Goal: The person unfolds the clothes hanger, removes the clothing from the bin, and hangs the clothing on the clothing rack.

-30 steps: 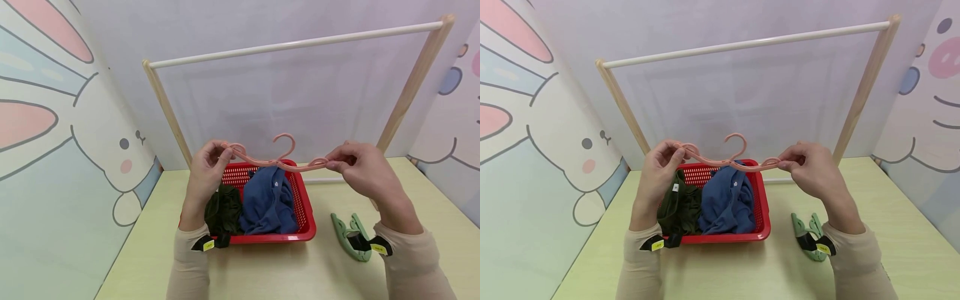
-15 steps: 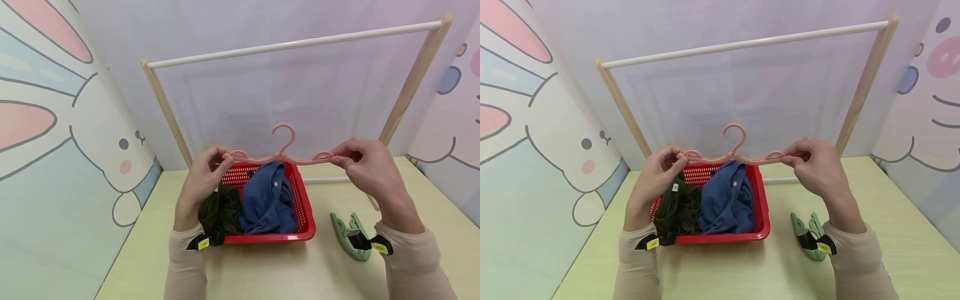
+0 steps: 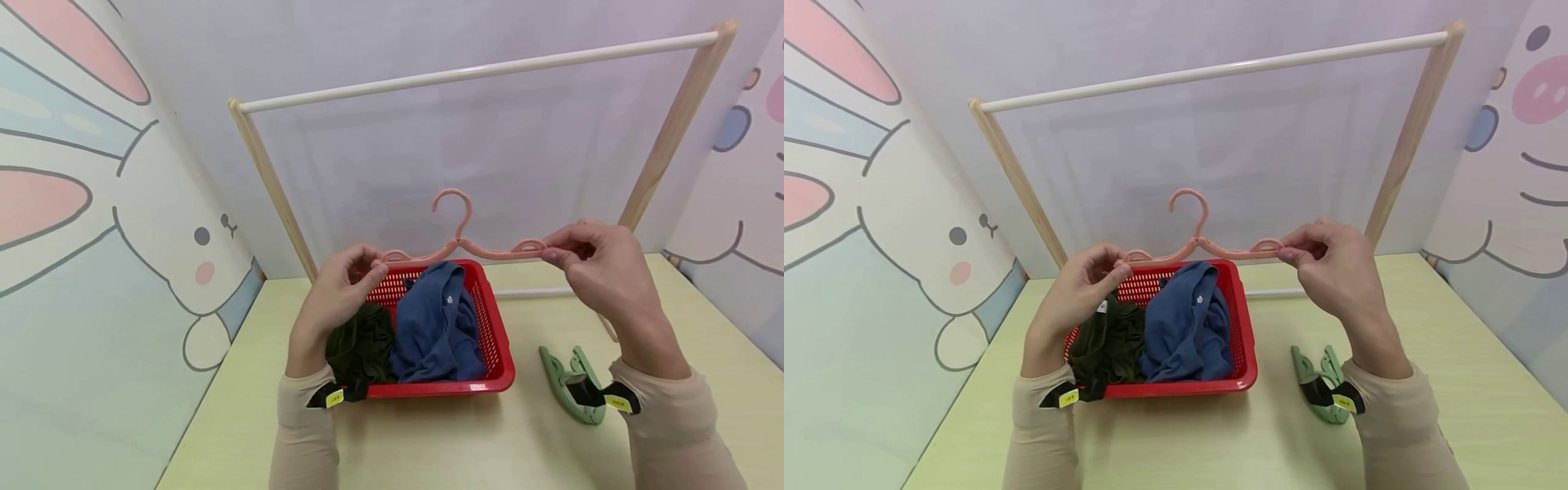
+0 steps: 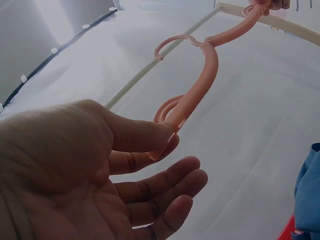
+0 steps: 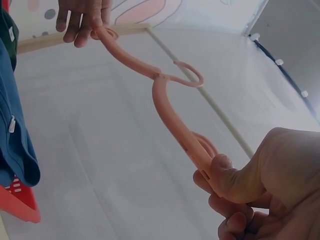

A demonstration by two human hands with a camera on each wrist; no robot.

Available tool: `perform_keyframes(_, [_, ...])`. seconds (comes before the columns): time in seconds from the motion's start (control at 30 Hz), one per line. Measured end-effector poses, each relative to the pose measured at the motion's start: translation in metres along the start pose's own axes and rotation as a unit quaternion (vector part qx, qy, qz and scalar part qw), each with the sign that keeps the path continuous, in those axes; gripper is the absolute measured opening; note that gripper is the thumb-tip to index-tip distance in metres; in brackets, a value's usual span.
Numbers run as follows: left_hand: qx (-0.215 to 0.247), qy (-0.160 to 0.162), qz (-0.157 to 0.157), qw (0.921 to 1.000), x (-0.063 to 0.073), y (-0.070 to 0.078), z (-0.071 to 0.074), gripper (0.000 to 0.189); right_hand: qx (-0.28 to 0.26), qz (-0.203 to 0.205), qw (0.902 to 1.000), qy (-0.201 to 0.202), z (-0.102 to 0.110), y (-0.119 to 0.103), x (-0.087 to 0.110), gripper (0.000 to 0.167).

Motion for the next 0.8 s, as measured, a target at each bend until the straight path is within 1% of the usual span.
perform_keyframes(0.27, [-0.009,-0.005,0.002,0.9999,0.0001,-0.0002,-0.0011,0.018,-0.01,-0.002,0.9999,0.005,-0.0006,-0.0007,0.0006,0.013])
perform_keyframes(0.57, [-0.015,-0.012,0.004,0.9998,0.0003,-0.0015,-0.0023,0.016,-0.011,-0.01,0.9999,0.008,-0.003,-0.001,0.0016,0.016])
perform_keyframes(0.8, [-0.026,-0.022,0.0,0.9994,-0.0002,-0.0001,-0.0029,0.018,-0.022,-0.006,0.9997,0.011,-0.004,-0.002,0.0014,0.015])
Point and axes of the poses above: each hand's wrist, its own x-axis away from the middle knuckle, its own z-axis out of the back of the hand, y = z × x, the point moved 3 cm from there along -x, towards the middle knuckle, and after that the axes turned 13 degrees about -z, right-handed, at the moved point
